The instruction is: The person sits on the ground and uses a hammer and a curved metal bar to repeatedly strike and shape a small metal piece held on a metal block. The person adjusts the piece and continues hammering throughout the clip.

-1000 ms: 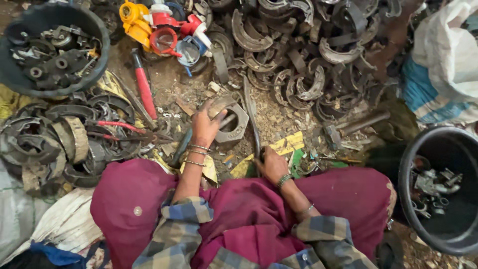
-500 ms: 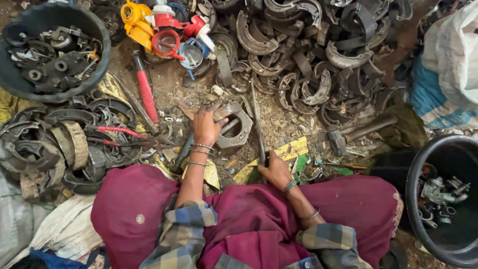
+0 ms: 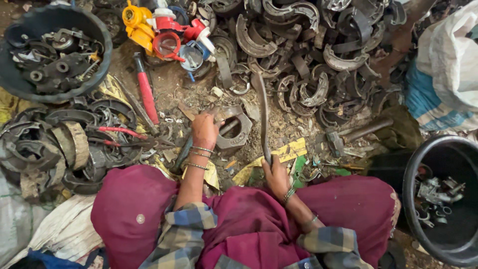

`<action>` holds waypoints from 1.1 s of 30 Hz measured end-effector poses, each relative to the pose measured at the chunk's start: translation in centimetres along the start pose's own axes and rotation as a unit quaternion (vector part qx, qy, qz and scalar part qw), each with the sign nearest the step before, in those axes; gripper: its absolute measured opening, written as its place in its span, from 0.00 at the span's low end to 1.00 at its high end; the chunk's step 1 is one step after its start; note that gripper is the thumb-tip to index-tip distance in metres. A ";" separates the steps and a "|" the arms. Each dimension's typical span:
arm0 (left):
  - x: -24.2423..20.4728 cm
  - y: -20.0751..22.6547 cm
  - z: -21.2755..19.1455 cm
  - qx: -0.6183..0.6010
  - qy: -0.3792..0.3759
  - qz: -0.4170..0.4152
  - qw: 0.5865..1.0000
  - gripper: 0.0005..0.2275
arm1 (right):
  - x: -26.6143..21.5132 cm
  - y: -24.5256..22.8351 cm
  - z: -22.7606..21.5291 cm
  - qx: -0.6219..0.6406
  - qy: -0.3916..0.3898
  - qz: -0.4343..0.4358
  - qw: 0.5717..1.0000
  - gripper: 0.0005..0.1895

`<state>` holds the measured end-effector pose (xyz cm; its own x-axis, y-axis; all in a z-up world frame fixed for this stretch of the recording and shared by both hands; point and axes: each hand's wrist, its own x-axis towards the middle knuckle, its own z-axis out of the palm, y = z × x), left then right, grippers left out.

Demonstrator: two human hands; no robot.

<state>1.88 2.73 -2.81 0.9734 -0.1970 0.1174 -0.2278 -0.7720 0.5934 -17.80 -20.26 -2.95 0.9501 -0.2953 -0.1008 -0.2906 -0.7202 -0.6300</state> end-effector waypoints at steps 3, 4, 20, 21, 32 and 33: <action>-0.3 -0.1 0.3 -0.045 0.025 0.019 0.998 0.14 | -1.1 -1.0 -0.6 0.008 0.040 -0.056 0.998 0.19; -0.2 -0.2 0.3 -0.068 0.041 0.033 0.996 0.15 | -1.2 -1.1 -0.5 0.014 0.050 -0.064 0.997 0.21; -0.1 -1.6 1.8 -0.043 0.042 0.052 0.997 0.12 | -2.2 -5.0 -3.7 0.103 0.125 -0.068 0.984 0.18; -0.1 -1.7 1.9 -0.044 0.039 0.053 0.997 0.12 | -2.1 -5.0 -3.6 0.126 0.152 -0.085 0.977 0.17; 0.4 -2.2 3.4 0.019 0.058 0.071 0.996 0.03 | -0.9 -7.0 -3.2 -0.022 -0.032 -0.033 0.999 0.18; 0.1 -2.2 3.5 0.015 0.056 0.078 0.995 0.04 | -1.7 -7.7 -4.3 0.025 -0.017 -0.004 1.000 0.16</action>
<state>2.38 2.31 -6.87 0.9224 -0.2483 0.2957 -0.3755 -0.7555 0.5369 -17.63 -16.95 5.40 0.9558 -0.2673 -0.1222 -0.2784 -0.6898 -0.6683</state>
